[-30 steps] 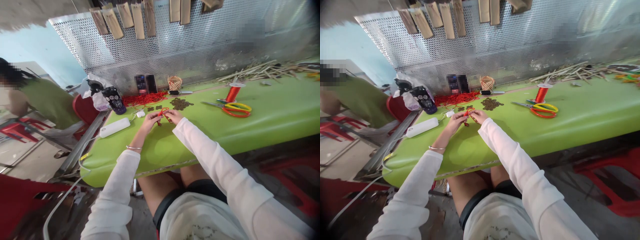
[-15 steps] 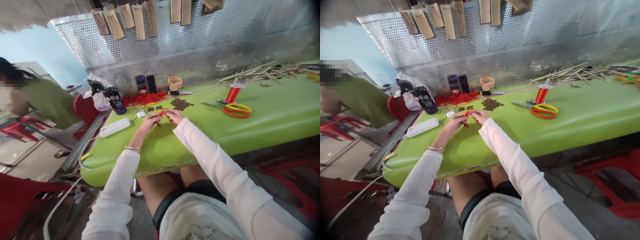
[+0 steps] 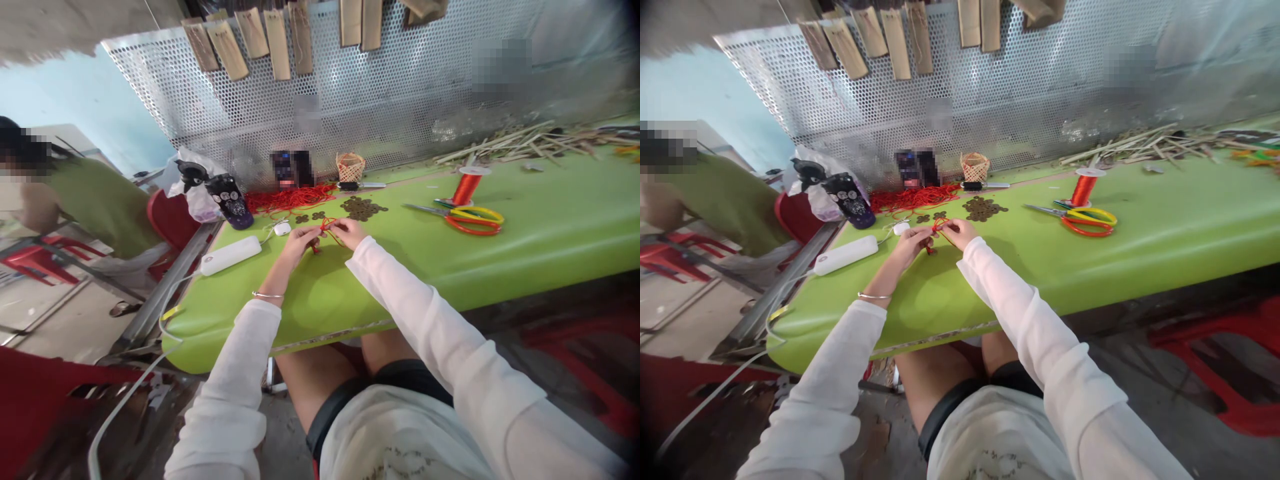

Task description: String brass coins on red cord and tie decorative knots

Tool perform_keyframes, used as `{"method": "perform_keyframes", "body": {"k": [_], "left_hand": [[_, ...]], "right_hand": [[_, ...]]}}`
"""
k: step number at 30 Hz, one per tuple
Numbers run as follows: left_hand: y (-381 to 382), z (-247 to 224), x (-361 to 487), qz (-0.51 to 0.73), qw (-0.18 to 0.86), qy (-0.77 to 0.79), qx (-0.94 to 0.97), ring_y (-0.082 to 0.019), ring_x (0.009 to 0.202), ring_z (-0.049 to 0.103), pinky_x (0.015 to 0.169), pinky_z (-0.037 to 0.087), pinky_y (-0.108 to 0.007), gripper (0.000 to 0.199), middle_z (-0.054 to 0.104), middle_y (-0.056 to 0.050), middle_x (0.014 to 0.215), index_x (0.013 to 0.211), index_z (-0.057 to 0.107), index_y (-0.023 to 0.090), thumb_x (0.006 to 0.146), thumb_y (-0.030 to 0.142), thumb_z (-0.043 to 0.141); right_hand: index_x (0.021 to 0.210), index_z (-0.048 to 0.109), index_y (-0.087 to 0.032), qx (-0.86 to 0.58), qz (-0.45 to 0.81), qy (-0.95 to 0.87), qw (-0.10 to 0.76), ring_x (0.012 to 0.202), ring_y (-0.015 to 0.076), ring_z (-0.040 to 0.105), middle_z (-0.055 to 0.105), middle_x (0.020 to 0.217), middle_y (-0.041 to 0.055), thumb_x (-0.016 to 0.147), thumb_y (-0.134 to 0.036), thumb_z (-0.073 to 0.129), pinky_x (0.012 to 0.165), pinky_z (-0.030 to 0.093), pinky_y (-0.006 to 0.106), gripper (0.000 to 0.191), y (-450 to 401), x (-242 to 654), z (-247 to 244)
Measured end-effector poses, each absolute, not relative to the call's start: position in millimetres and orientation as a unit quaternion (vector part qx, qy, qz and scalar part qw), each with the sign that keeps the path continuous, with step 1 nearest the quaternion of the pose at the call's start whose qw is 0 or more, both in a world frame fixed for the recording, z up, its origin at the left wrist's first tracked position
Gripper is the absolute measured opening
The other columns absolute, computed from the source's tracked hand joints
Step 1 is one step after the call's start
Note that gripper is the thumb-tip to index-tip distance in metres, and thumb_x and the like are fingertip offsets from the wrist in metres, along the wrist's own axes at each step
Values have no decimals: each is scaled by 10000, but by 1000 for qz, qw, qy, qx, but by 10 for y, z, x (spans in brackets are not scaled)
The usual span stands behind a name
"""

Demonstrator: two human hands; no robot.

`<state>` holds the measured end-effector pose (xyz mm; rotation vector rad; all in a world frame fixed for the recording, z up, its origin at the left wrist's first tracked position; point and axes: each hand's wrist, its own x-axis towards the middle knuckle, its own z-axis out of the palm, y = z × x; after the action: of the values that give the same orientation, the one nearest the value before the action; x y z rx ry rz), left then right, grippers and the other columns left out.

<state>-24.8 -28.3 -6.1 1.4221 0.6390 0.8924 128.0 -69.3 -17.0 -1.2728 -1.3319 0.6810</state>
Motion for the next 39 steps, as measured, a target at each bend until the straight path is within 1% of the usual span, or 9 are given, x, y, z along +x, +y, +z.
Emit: {"method": "perform_keyframes", "body": {"k": [4,9,13,17,20,27,31,35,39], "left_hand": [[-282,-62,-246,385,625,290,614,-70,483,504,489,404,-219,244,659,-54,712,773,669,107,691,337,669],[-258,-77,-235,379,627,303,610,-78,454,528,465,417,-220,270,664,-51,697,785,624,112,747,379,635],[-251,-83,-236,368,631,301,613,-87,431,532,467,435,-229,290,660,-36,652,798,598,121,767,408,620],[-292,-66,-240,332,647,284,625,-106,460,547,500,455,-250,348,655,-65,626,730,628,100,764,446,613],[-328,-46,-241,314,659,269,629,-124,496,566,524,459,-265,342,652,-78,629,737,653,90,738,432,643],[-312,-24,-255,375,652,252,609,-86,532,554,545,441,-207,321,618,-14,597,729,645,123,631,415,736],[-304,-22,-258,393,635,253,615,-77,524,543,523,428,-194,338,601,-2,575,685,639,133,606,445,743],[-307,-29,-253,404,600,261,639,-78,522,531,501,409,-198,326,594,-2,576,668,651,136,582,434,754],[-282,-48,-253,434,535,284,667,-64,455,460,415,309,-194,299,559,20,538,713,659,147,621,425,723]], "right_hand": [[737,605,-155,-541,248,-583,553,677,147,575,653,745,43,765,-253,557,721,475,305,113,-684,1279,-201],[706,577,-176,-538,202,-607,549,680,157,574,644,763,48,759,-236,563,742,475,315,81,-724,1272,-170],[759,562,-186,-535,170,-617,551,720,168,574,640,817,54,769,-231,533,761,475,324,54,-754,1287,-147],[800,554,-197,-522,149,-633,552,728,163,567,628,833,46,784,-237,503,743,476,305,67,-799,1284,-133],[808,556,-193,-510,146,-642,553,719,155,575,623,838,48,793,-238,496,733,475,290,77,-839,1267,-110],[911,582,-178,-500,187,-649,543,736,141,625,661,842,45,838,-215,470,665,486,246,138,-861,1226,-82],[832,606,-159,-510,213,-650,522,639,141,618,658,712,32,813,-201,526,626,480,250,93,-836,1207,-103],[777,623,-167,-516,228,-650,510,631,141,606,663,698,20,773,-184,584,654,470,260,43,-821,1207,-127],[672,625,-171,-516,259,-648,497,597,142,588,638,611,7,757,-240,623,666,461,276,110,-809,1202,-162]]}}
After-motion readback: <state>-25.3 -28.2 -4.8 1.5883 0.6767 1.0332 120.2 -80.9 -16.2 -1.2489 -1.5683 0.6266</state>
